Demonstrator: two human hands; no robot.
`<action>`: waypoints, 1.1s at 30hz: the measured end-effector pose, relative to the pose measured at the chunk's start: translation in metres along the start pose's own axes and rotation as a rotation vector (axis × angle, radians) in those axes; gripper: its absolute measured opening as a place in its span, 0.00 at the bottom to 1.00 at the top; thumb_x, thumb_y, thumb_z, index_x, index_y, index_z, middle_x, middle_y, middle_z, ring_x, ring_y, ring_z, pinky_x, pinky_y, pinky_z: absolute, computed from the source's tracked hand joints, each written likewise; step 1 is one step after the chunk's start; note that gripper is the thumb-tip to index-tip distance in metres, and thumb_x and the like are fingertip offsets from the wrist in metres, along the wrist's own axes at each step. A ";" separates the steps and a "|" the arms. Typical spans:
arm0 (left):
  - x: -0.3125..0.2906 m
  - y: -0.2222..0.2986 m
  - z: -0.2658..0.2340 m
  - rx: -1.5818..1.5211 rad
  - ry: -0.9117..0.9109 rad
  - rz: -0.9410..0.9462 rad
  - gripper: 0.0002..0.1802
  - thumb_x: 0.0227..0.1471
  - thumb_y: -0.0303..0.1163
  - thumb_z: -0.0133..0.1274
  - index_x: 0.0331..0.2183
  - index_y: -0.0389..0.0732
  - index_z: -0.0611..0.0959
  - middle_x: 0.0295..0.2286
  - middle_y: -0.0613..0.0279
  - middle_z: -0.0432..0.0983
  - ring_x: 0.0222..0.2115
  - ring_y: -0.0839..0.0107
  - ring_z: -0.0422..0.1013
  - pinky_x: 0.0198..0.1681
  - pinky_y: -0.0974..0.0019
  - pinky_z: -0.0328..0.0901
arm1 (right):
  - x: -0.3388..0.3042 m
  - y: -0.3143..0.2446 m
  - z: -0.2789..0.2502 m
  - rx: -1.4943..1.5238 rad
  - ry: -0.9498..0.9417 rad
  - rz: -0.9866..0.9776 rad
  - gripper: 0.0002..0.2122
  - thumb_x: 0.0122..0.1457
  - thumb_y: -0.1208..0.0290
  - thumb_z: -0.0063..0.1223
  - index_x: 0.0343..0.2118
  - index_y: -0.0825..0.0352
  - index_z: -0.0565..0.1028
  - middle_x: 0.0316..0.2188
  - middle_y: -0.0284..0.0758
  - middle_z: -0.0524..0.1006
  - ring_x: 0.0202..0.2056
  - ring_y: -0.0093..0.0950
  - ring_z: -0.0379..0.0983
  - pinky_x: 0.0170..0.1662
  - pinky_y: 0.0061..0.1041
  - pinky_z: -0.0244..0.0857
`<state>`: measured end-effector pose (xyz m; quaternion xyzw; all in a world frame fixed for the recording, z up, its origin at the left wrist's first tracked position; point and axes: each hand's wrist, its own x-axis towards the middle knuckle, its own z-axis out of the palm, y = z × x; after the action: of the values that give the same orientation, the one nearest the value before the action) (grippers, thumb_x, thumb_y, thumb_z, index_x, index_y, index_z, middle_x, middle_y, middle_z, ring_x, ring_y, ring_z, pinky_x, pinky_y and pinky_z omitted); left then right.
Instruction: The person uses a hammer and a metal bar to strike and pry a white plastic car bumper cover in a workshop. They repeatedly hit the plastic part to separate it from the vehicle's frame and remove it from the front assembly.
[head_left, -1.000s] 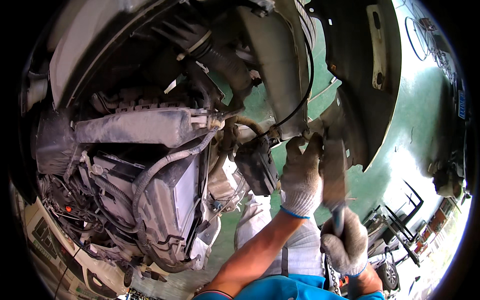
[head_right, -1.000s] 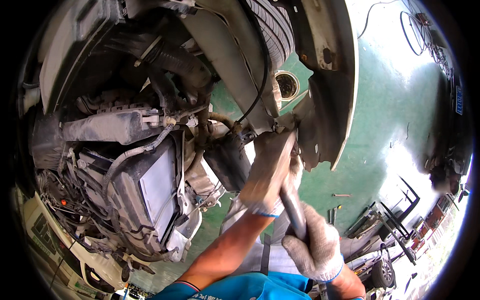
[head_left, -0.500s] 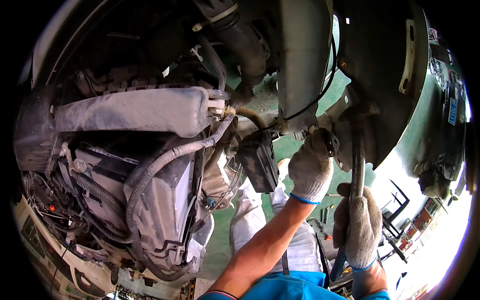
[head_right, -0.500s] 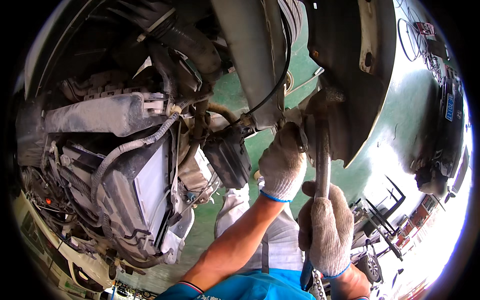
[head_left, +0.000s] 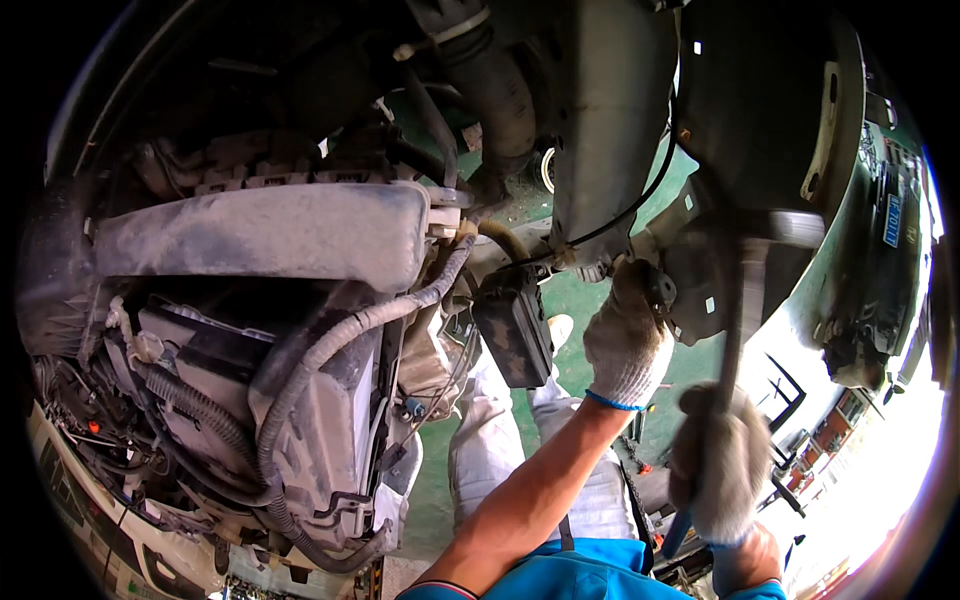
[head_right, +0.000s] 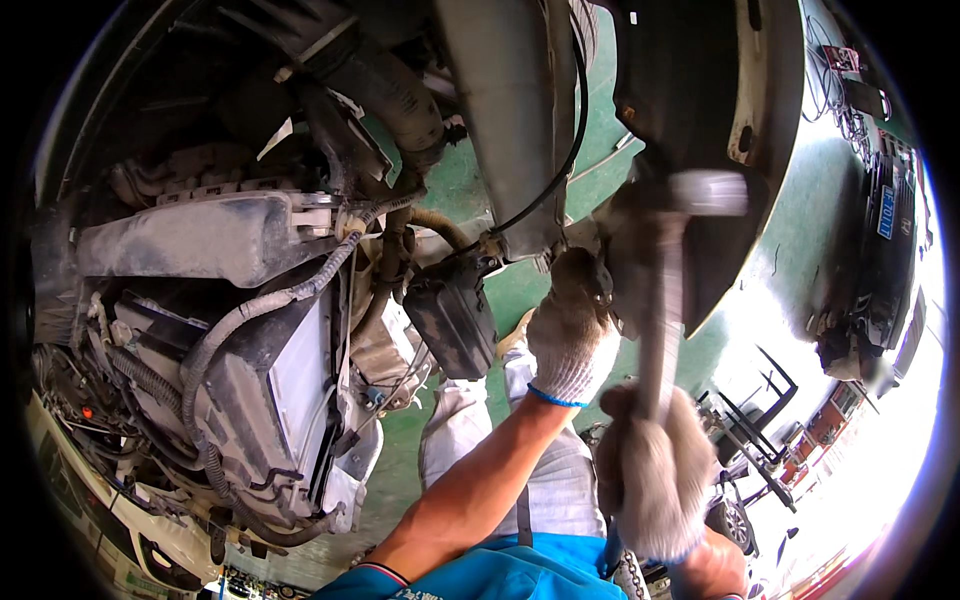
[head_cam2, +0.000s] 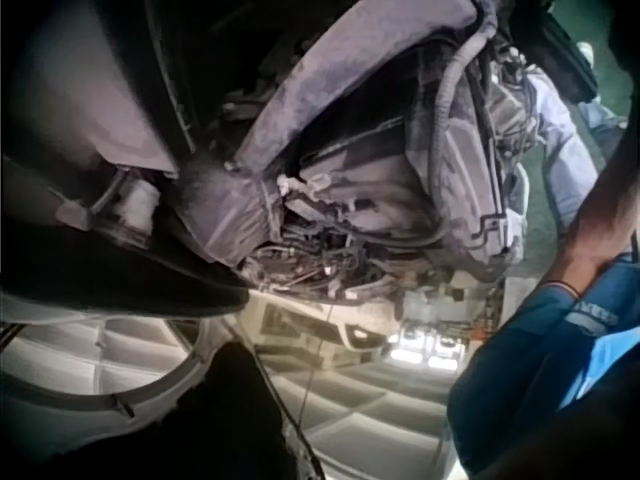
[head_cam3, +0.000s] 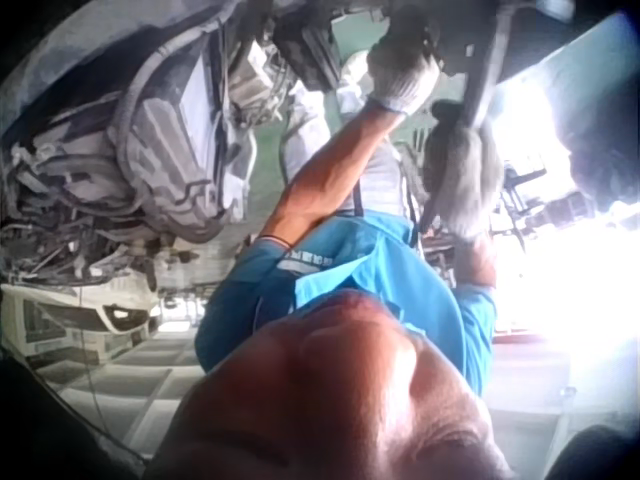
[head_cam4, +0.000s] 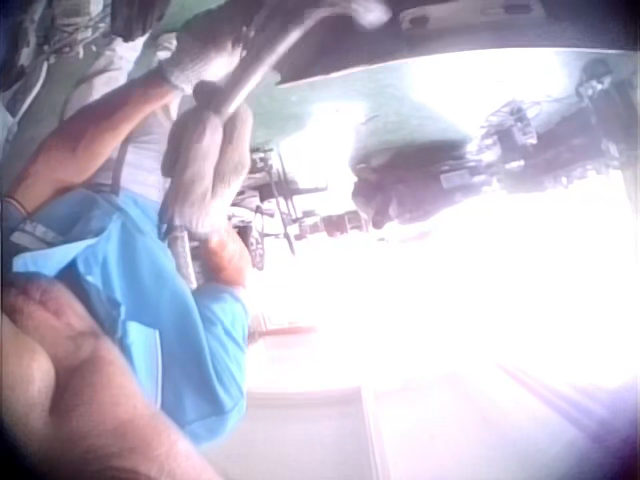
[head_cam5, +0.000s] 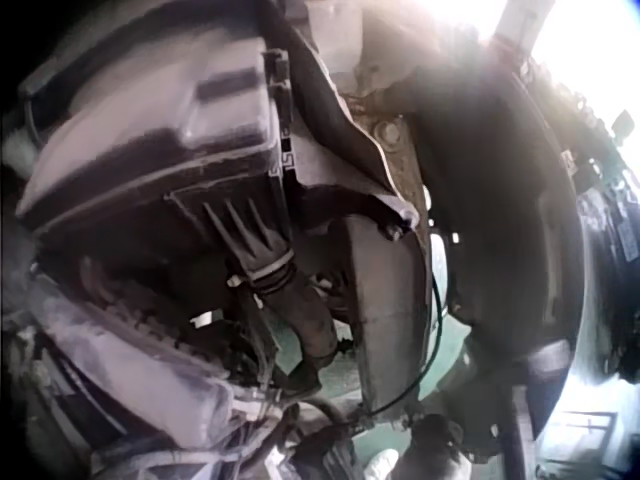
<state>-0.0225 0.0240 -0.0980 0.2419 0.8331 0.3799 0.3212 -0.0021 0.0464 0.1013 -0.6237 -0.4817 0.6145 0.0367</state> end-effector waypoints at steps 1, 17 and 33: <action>-0.002 -0.001 0.001 -0.019 0.005 0.019 0.33 0.49 0.33 0.64 0.56 0.41 0.71 0.29 0.49 0.82 0.27 0.47 0.80 0.27 0.50 0.74 | -0.009 0.002 -0.004 0.054 0.007 -0.161 0.21 0.72 0.57 0.42 0.46 0.76 0.70 0.16 0.32 0.71 0.11 0.18 0.62 0.15 0.18 0.54; -0.003 0.004 0.007 -0.036 -0.025 -0.109 0.28 0.57 0.37 0.58 0.56 0.41 0.71 0.27 0.46 0.81 0.25 0.44 0.79 0.26 0.45 0.72 | -0.011 0.027 -0.014 0.048 -0.033 -0.037 0.15 0.69 0.63 0.45 0.43 0.73 0.74 0.18 0.31 0.73 0.14 0.19 0.66 0.17 0.19 0.58; -0.006 -0.010 0.017 -0.073 -0.060 -0.040 0.29 0.54 0.35 0.58 0.56 0.44 0.70 0.26 0.48 0.81 0.25 0.44 0.79 0.25 0.44 0.72 | -0.003 0.028 0.011 0.349 -0.016 0.359 0.21 0.73 0.50 0.41 0.39 0.69 0.70 0.15 0.30 0.65 0.12 0.20 0.61 0.14 0.21 0.53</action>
<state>-0.0078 0.0228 -0.1126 0.2246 0.8134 0.3960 0.3623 0.0049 0.0236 0.0825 -0.6788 -0.2498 0.6899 0.0303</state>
